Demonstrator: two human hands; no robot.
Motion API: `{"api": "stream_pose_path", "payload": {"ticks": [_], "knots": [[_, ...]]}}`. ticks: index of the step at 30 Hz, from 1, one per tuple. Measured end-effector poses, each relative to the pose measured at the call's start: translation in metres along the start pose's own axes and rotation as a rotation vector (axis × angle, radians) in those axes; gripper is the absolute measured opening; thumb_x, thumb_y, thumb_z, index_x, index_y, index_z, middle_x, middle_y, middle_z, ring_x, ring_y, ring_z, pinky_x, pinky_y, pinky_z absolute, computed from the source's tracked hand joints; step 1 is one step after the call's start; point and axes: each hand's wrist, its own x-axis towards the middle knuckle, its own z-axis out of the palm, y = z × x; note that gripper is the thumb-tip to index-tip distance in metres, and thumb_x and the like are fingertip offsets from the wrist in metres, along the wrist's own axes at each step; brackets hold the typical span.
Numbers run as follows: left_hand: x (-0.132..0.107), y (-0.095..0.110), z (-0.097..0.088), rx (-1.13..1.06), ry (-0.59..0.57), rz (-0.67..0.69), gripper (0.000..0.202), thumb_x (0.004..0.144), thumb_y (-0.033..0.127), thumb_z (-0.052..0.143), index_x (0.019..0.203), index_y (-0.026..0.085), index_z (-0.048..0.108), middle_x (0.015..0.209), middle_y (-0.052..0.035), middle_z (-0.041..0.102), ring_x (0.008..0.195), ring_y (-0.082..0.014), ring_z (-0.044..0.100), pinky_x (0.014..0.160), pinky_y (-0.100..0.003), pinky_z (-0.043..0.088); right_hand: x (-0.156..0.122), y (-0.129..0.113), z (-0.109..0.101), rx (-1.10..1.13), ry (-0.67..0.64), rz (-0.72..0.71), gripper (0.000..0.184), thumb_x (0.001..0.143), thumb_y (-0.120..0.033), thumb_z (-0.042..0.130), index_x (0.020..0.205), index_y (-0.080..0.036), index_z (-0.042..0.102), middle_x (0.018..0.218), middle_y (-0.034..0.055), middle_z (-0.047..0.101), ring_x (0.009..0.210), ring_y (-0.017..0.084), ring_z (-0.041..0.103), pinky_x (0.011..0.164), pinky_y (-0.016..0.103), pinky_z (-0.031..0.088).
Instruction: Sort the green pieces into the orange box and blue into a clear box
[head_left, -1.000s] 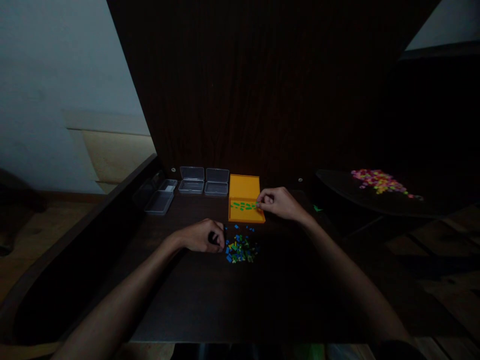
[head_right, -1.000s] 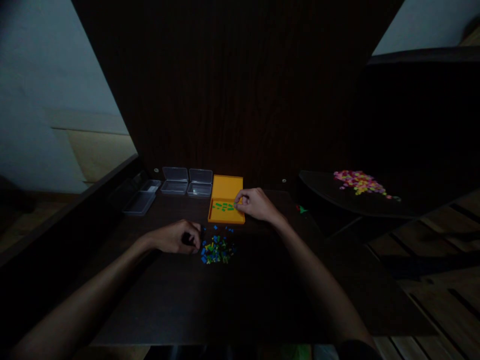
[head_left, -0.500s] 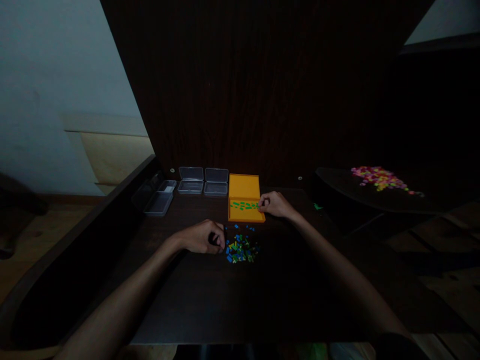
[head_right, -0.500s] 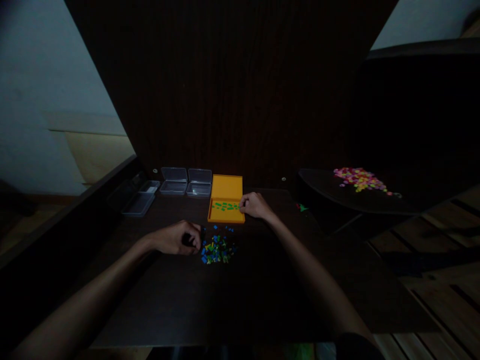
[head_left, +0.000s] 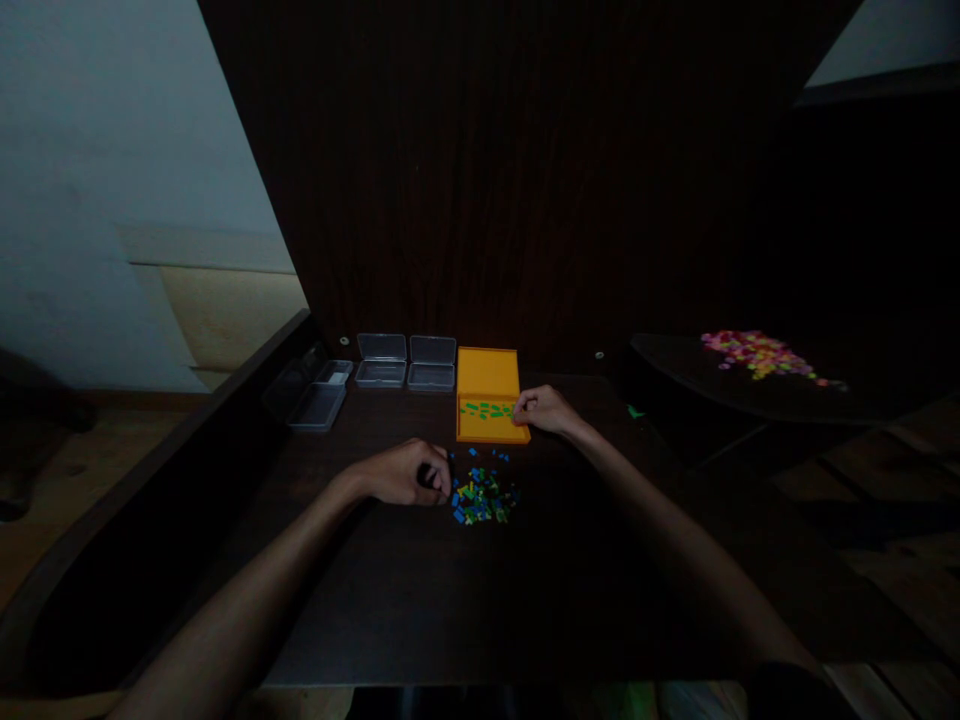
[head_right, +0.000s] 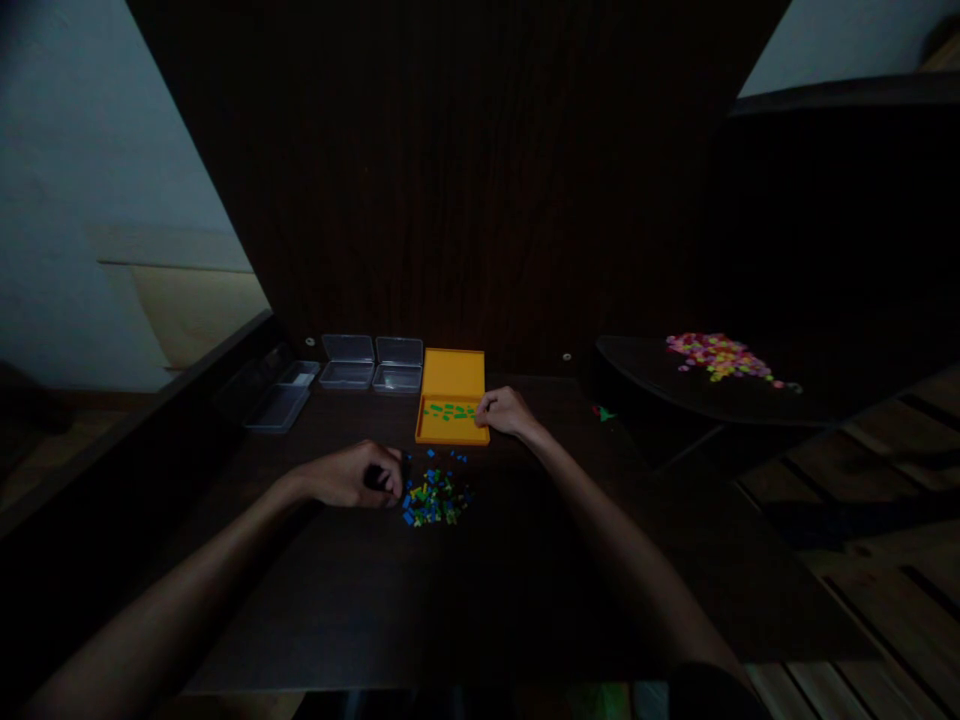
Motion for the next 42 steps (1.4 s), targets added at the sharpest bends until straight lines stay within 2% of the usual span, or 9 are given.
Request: {"api": "stream_pose_path", "payload": {"ticks": [5, 11, 17, 26, 28, 32, 35, 38, 42], "knots": [[0.0, 0.0, 0.0, 0.006, 0.002, -0.001, 0.011, 0.069, 0.012, 0.062, 0.076, 0.013, 0.071, 0.073, -0.0002, 0.06, 0.064, -0.0088, 0.05, 0.059, -0.02, 0.039, 0.001, 0.003, 0.001, 0.163, -0.06, 0.047, 0.014, 0.046, -0.022, 0.071, 0.055, -0.015, 0.062, 0.041, -0.0101, 0.041, 0.043, 0.005, 0.03, 0.044, 0.019, 0.019], [0.0, -0.001, 0.001, -0.009, 0.011, -0.003, 0.011, 0.069, 0.014, 0.063, 0.076, 0.014, 0.071, 0.072, -0.0002, 0.059, 0.064, -0.0094, 0.05, 0.059, -0.02, 0.039, 0.0, 0.002, -0.004, 0.194, -0.1, 0.034, 0.018, 0.046, -0.023, 0.071, 0.061, -0.014, 0.064, 0.041, -0.0107, 0.04, 0.043, 0.005, 0.031, 0.045, 0.019, 0.02], [0.0, 0.0, 0.001, -0.021, 0.015, 0.003, 0.011, 0.069, 0.013, 0.063, 0.075, 0.014, 0.071, 0.072, 0.0001, 0.059, 0.064, -0.0089, 0.05, 0.059, -0.019, 0.039, -0.001, -0.003, -0.007, 0.014, -0.039, -0.048, 0.013, 0.055, -0.024, 0.067, 0.063, -0.014, 0.068, 0.043, -0.0086, 0.042, 0.044, 0.006, 0.033, 0.044, 0.02, 0.02], [0.0, -0.001, 0.0, -0.035, 0.019, -0.004, 0.011, 0.07, 0.015, 0.063, 0.077, 0.013, 0.071, 0.069, 0.0006, 0.057, 0.062, -0.0085, 0.048, 0.058, -0.019, 0.038, -0.011, -0.012, -0.007, -0.256, 0.074, -0.154, 0.009, 0.063, -0.018, 0.063, 0.067, -0.015, 0.07, 0.053, -0.0044, 0.054, 0.049, 0.008, 0.042, 0.048, 0.021, 0.027], [-0.001, -0.003, 0.0, -0.041, 0.053, -0.023, 0.012, 0.071, 0.018, 0.064, 0.079, 0.013, 0.071, 0.07, 0.0007, 0.057, 0.062, -0.0084, 0.047, 0.057, -0.019, 0.037, -0.013, -0.017, -0.01, -0.25, 0.09, -0.178, 0.009, 0.065, -0.019, 0.062, 0.068, -0.015, 0.069, 0.053, -0.0043, 0.054, 0.049, 0.008, 0.041, 0.048, 0.021, 0.027], [0.0, -0.01, -0.003, -0.023, 0.208, -0.091, 0.015, 0.075, 0.022, 0.061, 0.082, 0.013, 0.07, 0.066, 0.0018, 0.054, 0.058, -0.008, 0.045, 0.054, -0.019, 0.034, -0.025, -0.038, -0.012, -0.197, 0.079, -0.282, 0.013, 0.07, -0.02, 0.06, 0.075, -0.013, 0.07, 0.052, -0.0056, 0.049, 0.048, 0.008, 0.039, 0.049, 0.021, 0.027], [0.001, -0.015, -0.005, 0.023, 0.319, -0.125, 0.016, 0.077, 0.023, 0.058, 0.084, 0.013, 0.07, 0.062, 0.0028, 0.054, 0.056, -0.0081, 0.045, 0.054, -0.019, 0.034, -0.043, -0.061, -0.001, -0.194, -0.086, -0.429, 0.015, 0.075, -0.019, 0.059, 0.081, -0.013, 0.072, 0.051, -0.0064, 0.047, 0.049, 0.007, 0.039, 0.051, 0.02, 0.027], [0.002, -0.02, -0.005, 0.078, 0.414, -0.133, 0.017, 0.079, 0.023, 0.056, 0.084, 0.014, 0.069, 0.063, 0.0026, 0.055, 0.057, -0.0087, 0.047, 0.055, -0.019, 0.035, -0.064, -0.077, 0.022, -0.249, -0.291, -0.549, 0.012, 0.076, -0.021, 0.063, 0.082, -0.016, 0.073, 0.054, -0.0058, 0.051, 0.05, 0.007, 0.042, 0.053, 0.02, 0.028], [0.002, -0.024, -0.005, 0.124, 0.491, -0.129, 0.018, 0.08, 0.023, 0.055, 0.086, 0.014, 0.069, 0.068, 0.0009, 0.06, 0.059, -0.0099, 0.05, 0.058, -0.02, 0.037, -0.08, -0.076, 0.058, -0.337, -0.327, -0.67, 0.015, 0.079, -0.025, 0.066, 0.091, -0.019, 0.073, 0.064, -0.0022, 0.062, 0.059, 0.01, 0.05, 0.056, 0.021, 0.029]]}}
